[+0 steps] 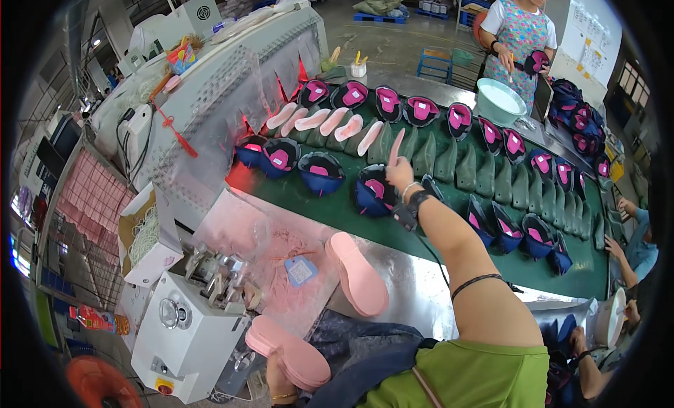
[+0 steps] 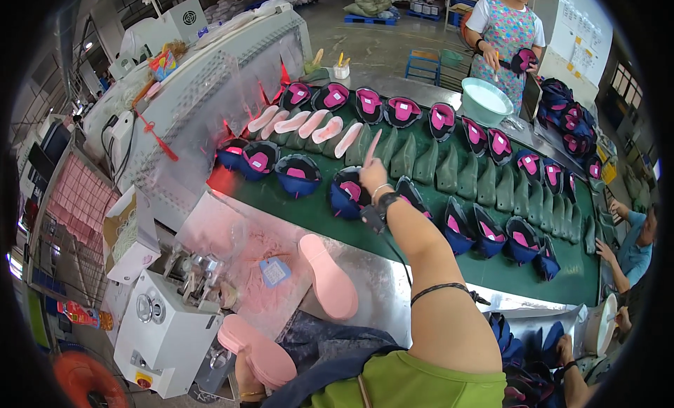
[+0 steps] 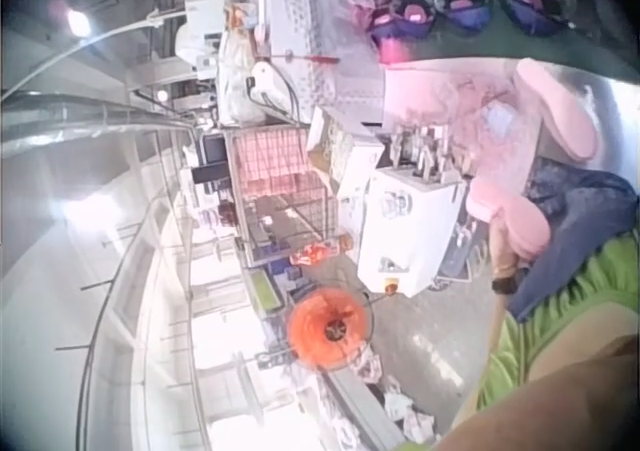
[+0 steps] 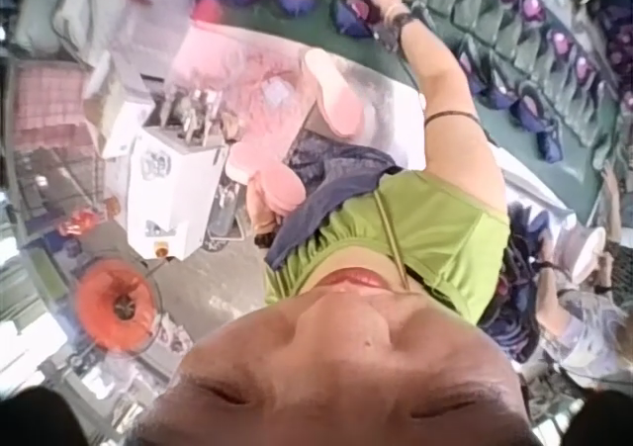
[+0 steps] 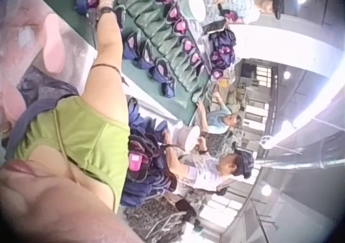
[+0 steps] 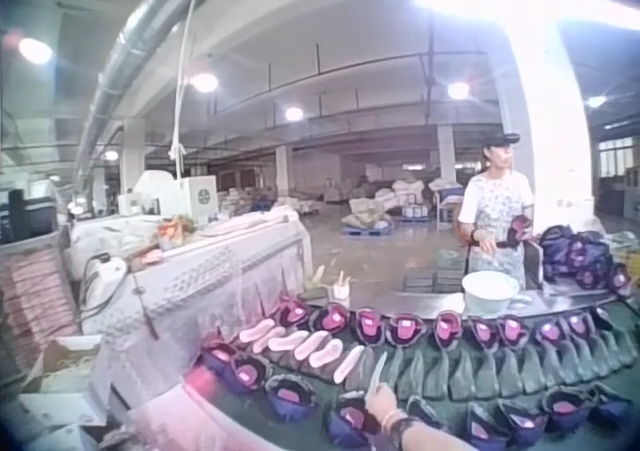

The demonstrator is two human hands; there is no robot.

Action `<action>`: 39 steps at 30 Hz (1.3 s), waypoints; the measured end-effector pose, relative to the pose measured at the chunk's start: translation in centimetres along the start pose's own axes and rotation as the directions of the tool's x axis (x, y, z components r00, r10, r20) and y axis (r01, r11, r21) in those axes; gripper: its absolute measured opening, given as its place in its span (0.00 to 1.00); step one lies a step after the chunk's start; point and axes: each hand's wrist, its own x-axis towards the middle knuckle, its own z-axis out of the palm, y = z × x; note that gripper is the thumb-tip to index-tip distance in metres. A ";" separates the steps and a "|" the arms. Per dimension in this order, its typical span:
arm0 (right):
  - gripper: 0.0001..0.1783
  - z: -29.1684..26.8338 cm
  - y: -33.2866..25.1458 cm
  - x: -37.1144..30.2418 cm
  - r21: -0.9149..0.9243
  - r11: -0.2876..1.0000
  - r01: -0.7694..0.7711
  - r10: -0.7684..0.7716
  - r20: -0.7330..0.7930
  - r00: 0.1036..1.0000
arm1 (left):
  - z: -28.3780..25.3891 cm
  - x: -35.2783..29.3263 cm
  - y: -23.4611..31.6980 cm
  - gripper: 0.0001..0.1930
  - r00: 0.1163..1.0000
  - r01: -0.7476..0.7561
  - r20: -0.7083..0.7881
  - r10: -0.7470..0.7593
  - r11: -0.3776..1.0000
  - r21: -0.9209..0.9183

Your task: The recorder is applying glue or adhesive to pink shoe insoles using a specialized dispenser machine on a factory production line.

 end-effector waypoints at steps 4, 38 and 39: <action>0.25 0.5 2.4 6.2 0.318 0.947 0.044 -0.071 0.073 0.995 | 1.0 0.1 -0.4 0.15 0.993 -0.113 0.041 0.108 0.981 0.160; 0.22 16.3 -13.6 -33.2 0.255 0.756 0.603 -0.557 0.734 0.388 | -3.3 -4.1 -0.4 0.17 0.993 0.002 0.118 0.011 0.994 -0.105; 0.20 15.1 -13.9 -32.8 0.226 0.704 0.674 -0.579 0.732 0.359 | -3.2 -4.1 -0.4 0.18 0.990 0.030 0.139 -0.013 0.992 -0.123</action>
